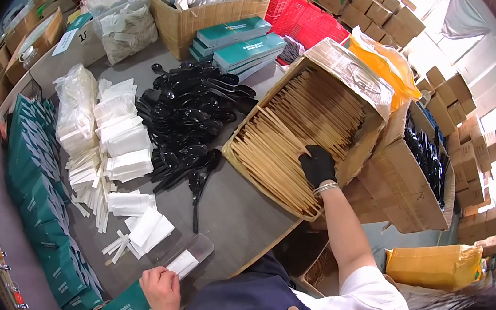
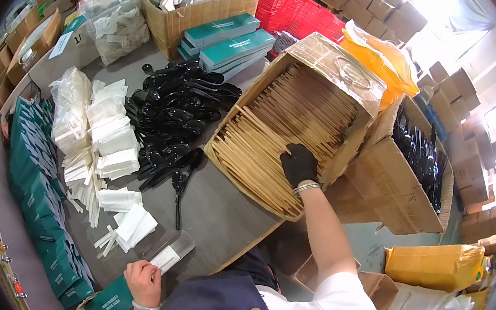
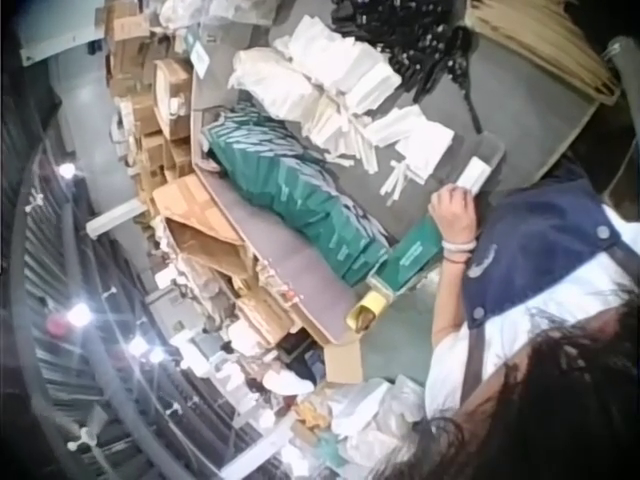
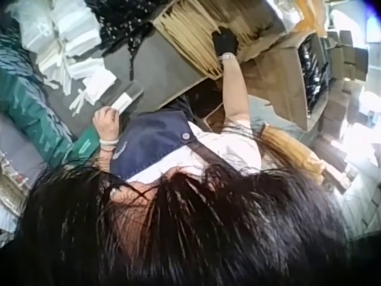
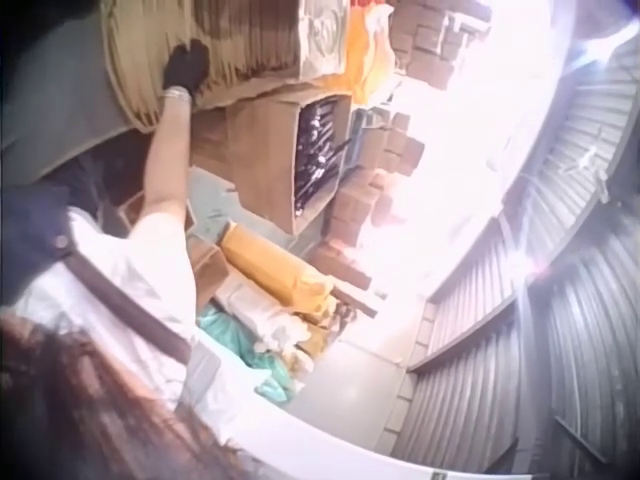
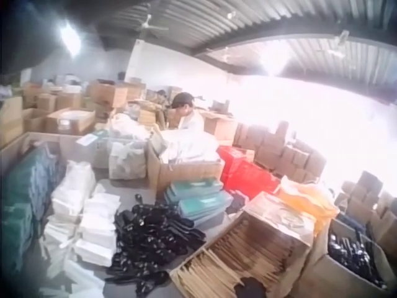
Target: Packaging chopsticks into green paper sleeves and placing them into a box on a production line.
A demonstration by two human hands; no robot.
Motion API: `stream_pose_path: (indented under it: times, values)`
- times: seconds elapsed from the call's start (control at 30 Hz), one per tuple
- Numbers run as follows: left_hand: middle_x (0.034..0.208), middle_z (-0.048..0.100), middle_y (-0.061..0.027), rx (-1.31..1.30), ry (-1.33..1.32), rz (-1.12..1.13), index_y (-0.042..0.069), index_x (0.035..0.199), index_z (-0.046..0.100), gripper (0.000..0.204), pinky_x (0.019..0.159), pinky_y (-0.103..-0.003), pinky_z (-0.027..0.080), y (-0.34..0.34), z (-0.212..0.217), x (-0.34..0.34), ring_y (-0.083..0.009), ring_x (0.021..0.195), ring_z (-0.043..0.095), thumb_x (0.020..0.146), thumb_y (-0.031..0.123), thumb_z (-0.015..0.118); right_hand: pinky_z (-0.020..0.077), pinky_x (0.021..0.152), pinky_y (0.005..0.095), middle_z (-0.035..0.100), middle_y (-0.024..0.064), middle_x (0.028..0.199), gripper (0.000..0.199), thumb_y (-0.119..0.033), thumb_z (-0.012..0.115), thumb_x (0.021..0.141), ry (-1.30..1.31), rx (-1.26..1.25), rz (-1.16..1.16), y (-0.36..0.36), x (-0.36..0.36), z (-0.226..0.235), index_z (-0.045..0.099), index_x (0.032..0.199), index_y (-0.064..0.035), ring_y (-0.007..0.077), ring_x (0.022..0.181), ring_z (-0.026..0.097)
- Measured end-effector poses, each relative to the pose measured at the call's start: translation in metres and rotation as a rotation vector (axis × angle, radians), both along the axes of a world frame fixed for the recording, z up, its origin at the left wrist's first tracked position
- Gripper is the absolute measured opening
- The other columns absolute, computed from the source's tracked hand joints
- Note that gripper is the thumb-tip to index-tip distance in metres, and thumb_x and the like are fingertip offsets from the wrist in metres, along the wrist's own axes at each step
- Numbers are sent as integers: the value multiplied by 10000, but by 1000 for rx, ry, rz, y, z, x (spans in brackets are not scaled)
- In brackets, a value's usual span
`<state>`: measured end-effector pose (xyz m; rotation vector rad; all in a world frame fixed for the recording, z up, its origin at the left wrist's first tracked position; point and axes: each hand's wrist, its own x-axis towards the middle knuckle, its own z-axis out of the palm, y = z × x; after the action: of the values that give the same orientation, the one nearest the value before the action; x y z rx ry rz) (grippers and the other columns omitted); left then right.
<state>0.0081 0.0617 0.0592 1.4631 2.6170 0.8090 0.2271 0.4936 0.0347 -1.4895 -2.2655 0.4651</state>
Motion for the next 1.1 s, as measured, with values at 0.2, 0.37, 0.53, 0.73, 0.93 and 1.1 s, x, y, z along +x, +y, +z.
stream_pose_path:
  times: [0.2,0.37,0.53,0.73,0.93,1.1]
  values:
    - [881,588,-48,-16,35,15,80,758,638,123,769,-406,391,1,-1,-1,-270,868,529,678,81,731,490,860,425,667,162,1041,279,-274,621,862,-12,-41,-24,2,0,5,692,1015,-52,351,965,631]
    - [868,586,-53,-26,40,17,73,759,643,139,762,-395,389,1,-2,-2,-273,864,527,664,68,745,482,855,440,665,171,1042,299,-284,615,866,-65,-104,-21,-2,0,15,682,1034,-46,358,964,626]
    - [844,584,-42,-14,65,-6,91,761,660,116,756,-398,391,-5,1,-2,-262,849,537,676,81,739,477,858,438,655,200,1033,322,-288,628,852,-47,-34,56,4,2,1,673,1039,-29,366,970,618]
    - [822,586,-22,11,80,-13,112,768,672,85,747,-392,388,2,-1,-1,-239,825,540,709,104,733,510,724,372,629,156,884,202,-65,703,765,258,170,403,-70,-49,26,645,952,-14,326,794,625]
    - [827,593,-4,-21,125,-30,127,784,677,79,753,-381,374,-4,-5,7,-223,830,541,725,134,729,510,732,400,630,116,940,252,-111,692,782,95,-92,943,-132,-135,7,683,1031,-148,317,879,634]
    - [892,597,7,-93,153,-46,131,896,675,252,787,-416,354,-20,-12,11,-232,881,523,659,174,747,520,694,398,615,26,949,230,-195,709,767,-168,-24,1046,-129,-166,-12,689,994,-230,267,870,642]
